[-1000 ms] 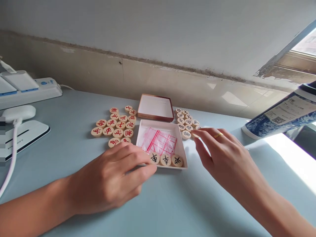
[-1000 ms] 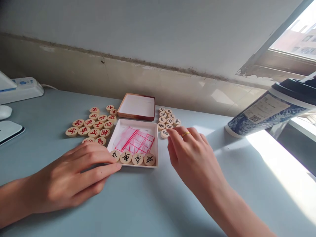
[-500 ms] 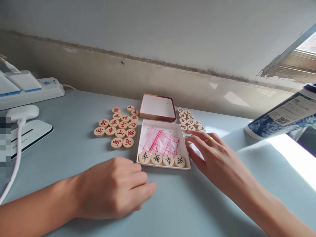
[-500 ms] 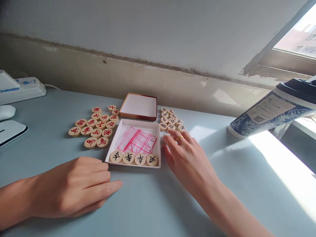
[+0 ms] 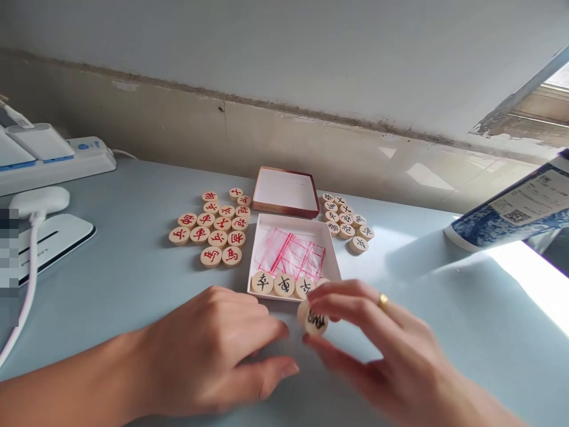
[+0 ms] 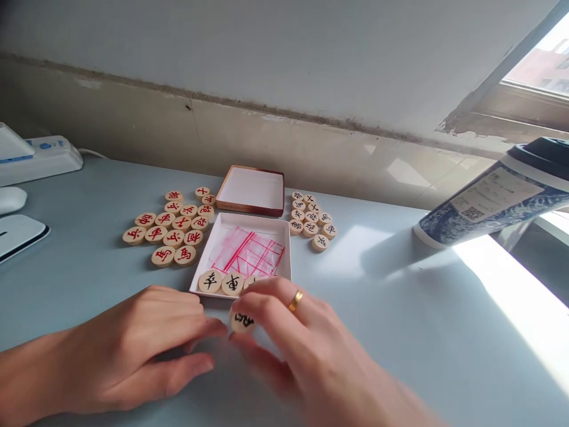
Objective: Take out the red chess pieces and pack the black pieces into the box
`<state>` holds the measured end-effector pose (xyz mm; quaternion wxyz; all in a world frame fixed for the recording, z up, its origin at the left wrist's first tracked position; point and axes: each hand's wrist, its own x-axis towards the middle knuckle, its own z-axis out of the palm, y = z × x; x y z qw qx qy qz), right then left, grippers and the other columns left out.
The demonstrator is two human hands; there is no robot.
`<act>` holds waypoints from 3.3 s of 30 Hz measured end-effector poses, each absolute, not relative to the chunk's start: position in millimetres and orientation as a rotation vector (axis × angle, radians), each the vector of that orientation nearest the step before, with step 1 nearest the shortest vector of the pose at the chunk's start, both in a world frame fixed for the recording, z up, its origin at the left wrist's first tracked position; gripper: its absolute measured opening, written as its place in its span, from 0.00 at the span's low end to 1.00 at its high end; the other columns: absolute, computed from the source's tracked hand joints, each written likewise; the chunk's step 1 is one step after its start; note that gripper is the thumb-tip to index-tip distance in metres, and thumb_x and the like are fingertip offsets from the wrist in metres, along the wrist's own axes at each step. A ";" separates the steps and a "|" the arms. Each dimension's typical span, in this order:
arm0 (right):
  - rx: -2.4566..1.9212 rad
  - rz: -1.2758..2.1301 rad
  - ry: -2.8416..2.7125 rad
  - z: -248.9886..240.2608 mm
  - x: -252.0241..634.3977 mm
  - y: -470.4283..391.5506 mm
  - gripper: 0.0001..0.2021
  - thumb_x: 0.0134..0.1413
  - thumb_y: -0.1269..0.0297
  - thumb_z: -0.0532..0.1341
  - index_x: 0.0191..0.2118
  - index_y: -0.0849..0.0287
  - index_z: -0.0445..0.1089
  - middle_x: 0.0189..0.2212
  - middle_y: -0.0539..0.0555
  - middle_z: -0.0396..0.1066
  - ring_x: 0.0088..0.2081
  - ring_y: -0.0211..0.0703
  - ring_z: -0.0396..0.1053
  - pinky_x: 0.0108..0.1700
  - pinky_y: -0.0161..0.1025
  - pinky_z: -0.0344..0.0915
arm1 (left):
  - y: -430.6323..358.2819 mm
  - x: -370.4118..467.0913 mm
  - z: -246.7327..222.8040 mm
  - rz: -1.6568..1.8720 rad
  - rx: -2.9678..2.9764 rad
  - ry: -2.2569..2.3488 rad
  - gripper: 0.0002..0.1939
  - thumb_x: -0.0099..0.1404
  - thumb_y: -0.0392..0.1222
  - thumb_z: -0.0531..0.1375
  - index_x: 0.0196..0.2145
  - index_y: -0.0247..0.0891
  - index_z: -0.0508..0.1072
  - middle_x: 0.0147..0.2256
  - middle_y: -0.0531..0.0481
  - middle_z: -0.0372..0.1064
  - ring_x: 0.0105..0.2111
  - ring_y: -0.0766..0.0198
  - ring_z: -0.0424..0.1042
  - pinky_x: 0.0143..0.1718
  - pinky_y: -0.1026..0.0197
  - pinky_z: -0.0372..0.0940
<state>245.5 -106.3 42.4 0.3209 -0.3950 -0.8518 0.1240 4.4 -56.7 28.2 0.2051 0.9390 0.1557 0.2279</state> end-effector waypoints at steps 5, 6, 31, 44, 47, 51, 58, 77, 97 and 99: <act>-1.012 0.692 -2.189 32.5 233.9 -116.1 0.12 0.65 0.73 0.62 0.52 0.55 0.67 0.46 0.51 0.74 0.44 0.32 0.75 0.49 0.27 0.72 | -60.9 11.2 27.5 0.663 2.430 0.572 0.18 0.78 0.43 0.52 0.29 0.38 0.68 0.24 0.57 0.66 0.23 0.70 0.66 0.26 0.64 0.56; -1.009 0.703 -2.170 32.8 233.6 -115.9 0.13 0.64 0.74 0.62 0.52 0.55 0.68 0.46 0.51 0.74 0.45 0.33 0.75 0.49 0.26 0.72 | -61.4 11.5 26.8 0.673 2.424 0.584 0.18 0.78 0.42 0.52 0.29 0.38 0.68 0.24 0.57 0.67 0.23 0.70 0.66 0.26 0.65 0.55; -1.077 0.534 -2.318 35.8 237.0 -118.9 0.06 0.70 0.66 0.57 0.47 0.54 0.70 0.34 0.50 0.78 0.33 0.36 0.77 0.38 0.31 0.75 | -53.0 2.4 27.5 0.690 2.700 0.414 0.13 0.80 0.45 0.49 0.39 0.37 0.67 0.26 0.57 0.70 0.23 0.68 0.70 0.24 0.62 0.57; -1.224 0.649 -2.172 44.1 230.4 -115.5 0.04 0.63 0.63 0.63 0.42 0.54 0.70 0.29 0.49 0.76 0.29 0.38 0.75 0.32 0.31 0.75 | -53.8 1.3 28.0 0.690 2.708 0.319 0.06 0.73 0.32 0.55 0.47 0.36 0.68 0.32 0.54 0.74 0.29 0.66 0.75 0.28 0.63 0.65; -1.186 0.703 -2.066 42.0 233.1 -117.5 0.06 0.61 0.71 0.63 0.41 0.53 0.68 0.30 0.46 0.76 0.29 0.34 0.75 0.33 0.28 0.73 | -54.3 2.0 29.1 0.727 2.702 0.312 0.08 0.73 0.31 0.54 0.49 0.36 0.68 0.34 0.53 0.76 0.31 0.66 0.76 0.30 0.64 0.68; -1.126 0.657 -2.075 35.6 234.5 -119.2 0.09 0.58 0.77 0.61 0.39 0.53 0.67 0.33 0.47 0.75 0.32 0.34 0.75 0.35 0.28 0.72 | -54.8 3.3 32.5 0.749 2.659 0.307 0.07 0.73 0.31 0.54 0.47 0.35 0.68 0.33 0.52 0.76 0.31 0.66 0.76 0.31 0.65 0.69; -1.121 0.677 -2.177 36.5 235.9 -116.5 0.09 0.61 0.77 0.58 0.39 0.54 0.67 0.36 0.48 0.75 0.35 0.34 0.75 0.39 0.28 0.72 | -53.5 2.5 33.7 0.748 2.732 0.267 0.07 0.75 0.32 0.53 0.42 0.34 0.71 0.32 0.51 0.75 0.31 0.66 0.74 0.29 0.63 0.67; -1.015 0.578 -2.228 32.6 238.1 -121.5 0.03 0.68 0.68 0.60 0.40 0.55 0.67 0.36 0.49 0.75 0.35 0.36 0.74 0.39 0.33 0.71 | -53.1 0.8 33.8 0.787 2.810 0.353 0.13 0.81 0.43 0.47 0.48 0.34 0.67 0.30 0.52 0.75 0.27 0.66 0.74 0.25 0.62 0.64; -1.283 -0.004 -2.225 27.6 269.8 -72.8 0.04 0.68 0.71 0.59 0.46 0.57 0.68 0.43 0.53 0.76 0.44 0.43 0.72 0.43 0.40 0.72 | -45.3 -1.6 23.1 0.917 2.898 0.680 0.04 0.73 0.32 0.55 0.40 0.36 0.69 0.26 0.55 0.68 0.24 0.64 0.68 0.27 0.58 0.57; -1.328 -0.004 -2.271 27.3 270.8 -72.3 0.05 0.70 0.70 0.57 0.46 0.56 0.68 0.43 0.53 0.76 0.44 0.46 0.72 0.42 0.43 0.73 | -45.0 -2.1 22.6 0.921 2.901 0.698 0.05 0.73 0.32 0.55 0.39 0.37 0.69 0.27 0.55 0.68 0.24 0.64 0.69 0.28 0.58 0.57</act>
